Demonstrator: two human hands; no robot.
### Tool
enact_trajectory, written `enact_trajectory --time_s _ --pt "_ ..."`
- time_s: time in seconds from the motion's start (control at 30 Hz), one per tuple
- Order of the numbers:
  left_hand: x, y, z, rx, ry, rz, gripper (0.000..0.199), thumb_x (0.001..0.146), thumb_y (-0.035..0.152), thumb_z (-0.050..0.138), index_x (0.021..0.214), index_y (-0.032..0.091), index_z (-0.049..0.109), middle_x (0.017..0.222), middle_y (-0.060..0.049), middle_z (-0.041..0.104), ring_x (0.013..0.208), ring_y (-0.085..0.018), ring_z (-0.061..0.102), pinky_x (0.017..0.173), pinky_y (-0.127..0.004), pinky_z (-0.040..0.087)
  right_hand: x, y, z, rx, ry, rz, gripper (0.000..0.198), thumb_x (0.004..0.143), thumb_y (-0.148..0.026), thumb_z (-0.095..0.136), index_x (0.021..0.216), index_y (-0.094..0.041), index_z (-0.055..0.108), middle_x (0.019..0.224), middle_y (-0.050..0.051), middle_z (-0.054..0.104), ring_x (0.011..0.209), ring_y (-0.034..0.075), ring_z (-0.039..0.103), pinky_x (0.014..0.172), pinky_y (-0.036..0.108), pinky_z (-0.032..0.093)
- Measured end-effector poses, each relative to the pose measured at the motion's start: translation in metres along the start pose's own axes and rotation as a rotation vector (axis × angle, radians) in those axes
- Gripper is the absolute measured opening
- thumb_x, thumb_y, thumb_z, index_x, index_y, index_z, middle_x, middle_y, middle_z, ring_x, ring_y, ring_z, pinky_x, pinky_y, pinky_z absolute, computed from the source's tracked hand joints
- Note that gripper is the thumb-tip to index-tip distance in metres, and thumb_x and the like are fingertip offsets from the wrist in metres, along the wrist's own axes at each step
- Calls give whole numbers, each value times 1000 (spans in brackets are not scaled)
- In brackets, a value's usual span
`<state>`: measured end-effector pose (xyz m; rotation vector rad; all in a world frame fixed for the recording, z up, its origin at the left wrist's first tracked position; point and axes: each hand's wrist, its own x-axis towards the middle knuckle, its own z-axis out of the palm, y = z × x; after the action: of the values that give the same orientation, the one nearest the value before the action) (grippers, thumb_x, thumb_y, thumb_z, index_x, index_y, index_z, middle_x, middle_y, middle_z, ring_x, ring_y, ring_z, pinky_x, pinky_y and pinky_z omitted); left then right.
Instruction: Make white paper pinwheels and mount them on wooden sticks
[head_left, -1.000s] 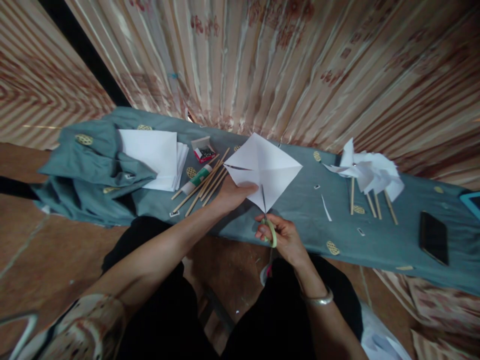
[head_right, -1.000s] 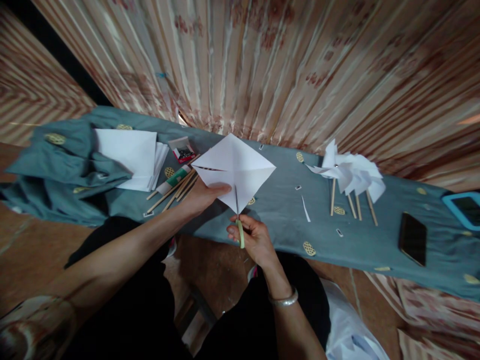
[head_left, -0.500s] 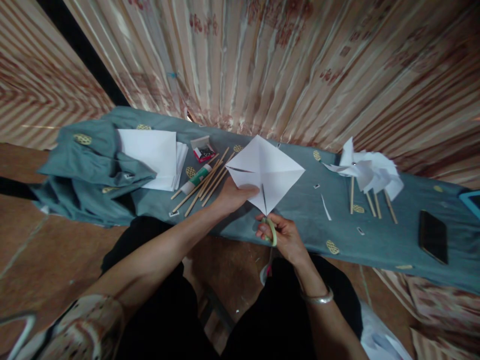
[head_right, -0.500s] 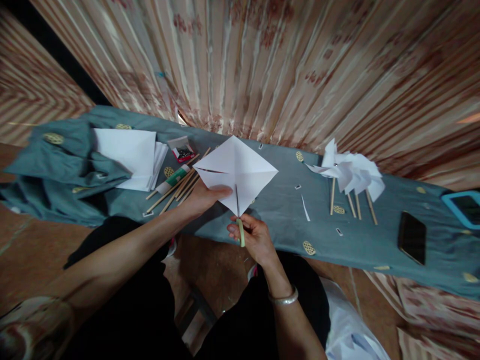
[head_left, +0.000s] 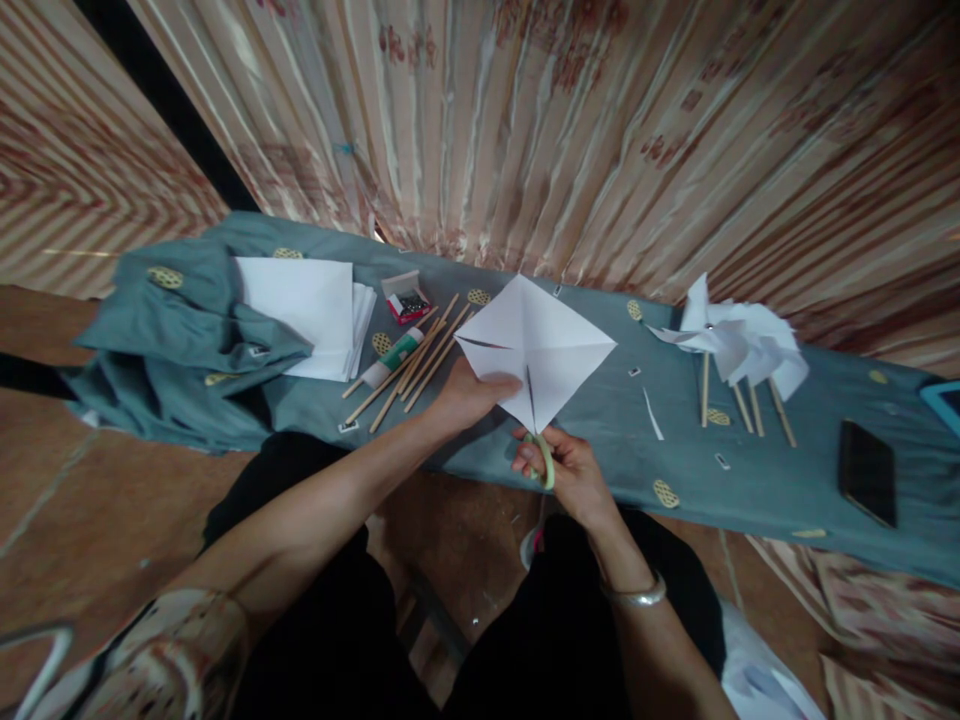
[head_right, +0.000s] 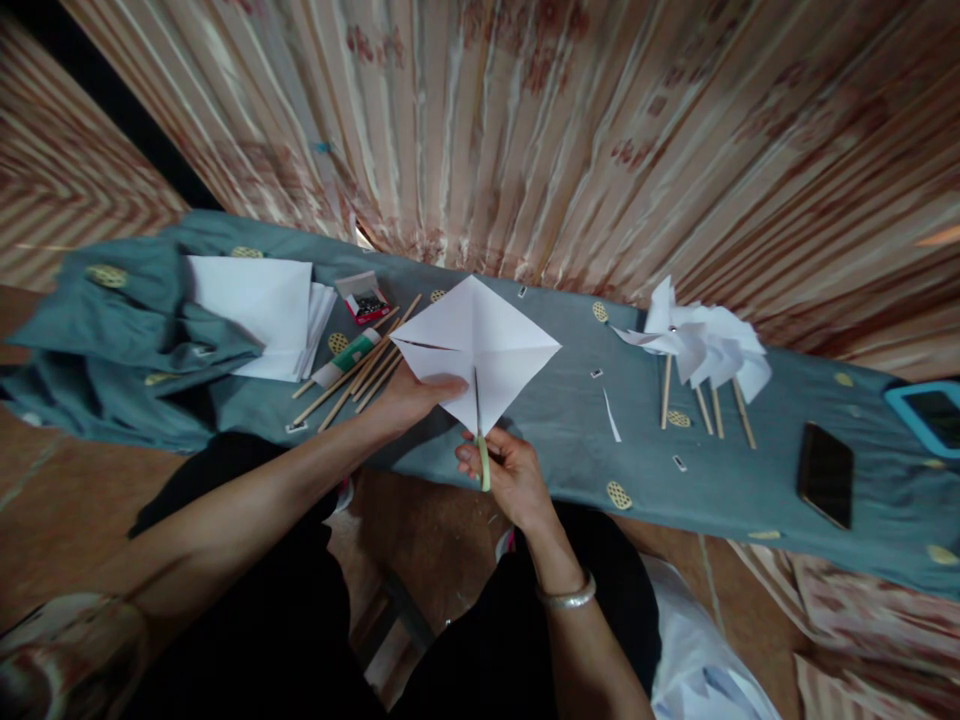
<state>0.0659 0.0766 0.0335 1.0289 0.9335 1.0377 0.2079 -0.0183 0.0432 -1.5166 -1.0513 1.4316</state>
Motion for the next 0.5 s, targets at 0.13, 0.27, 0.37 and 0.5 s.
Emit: enact_trajectory --time_s 0.13,0.27,0.37,0.5 --pt "-2 -1 1 12 -24 -10 26 56 25 76 77 13 67 75 -5 69 69 -19 61 68 -31 51 0 1 -1 -17 -5 -8 55 58 -68 78 80 -18 70 58 0 66 51 12 56 51 25 47" --pt "-2 -3 0 6 -42 4 28 56 26 76 78 12 67 74 -5 68 68 -18 61 68 -31 50 1 3 -2 -32 -7 -1 55 59 -69 78 81 -18 71 57 0 65 52 12 56 50 24 45" --pt "-2 -3 0 11 -28 11 30 55 25 77 80 12 67 77 -5 69 70 -18 62 69 -31 51 1 4 -2 -29 0 2 56 58 -70 77 79 -18 70 56 0 64 51 12 55 49 25 45" --pt "-2 -2 1 18 -9 10 29 56 23 76 81 13 68 80 -6 71 73 -19 63 71 -32 52 1 3 -2 -32 -12 -9 55 58 -69 78 77 -19 70 55 0 64 50 12 55 49 25 46"
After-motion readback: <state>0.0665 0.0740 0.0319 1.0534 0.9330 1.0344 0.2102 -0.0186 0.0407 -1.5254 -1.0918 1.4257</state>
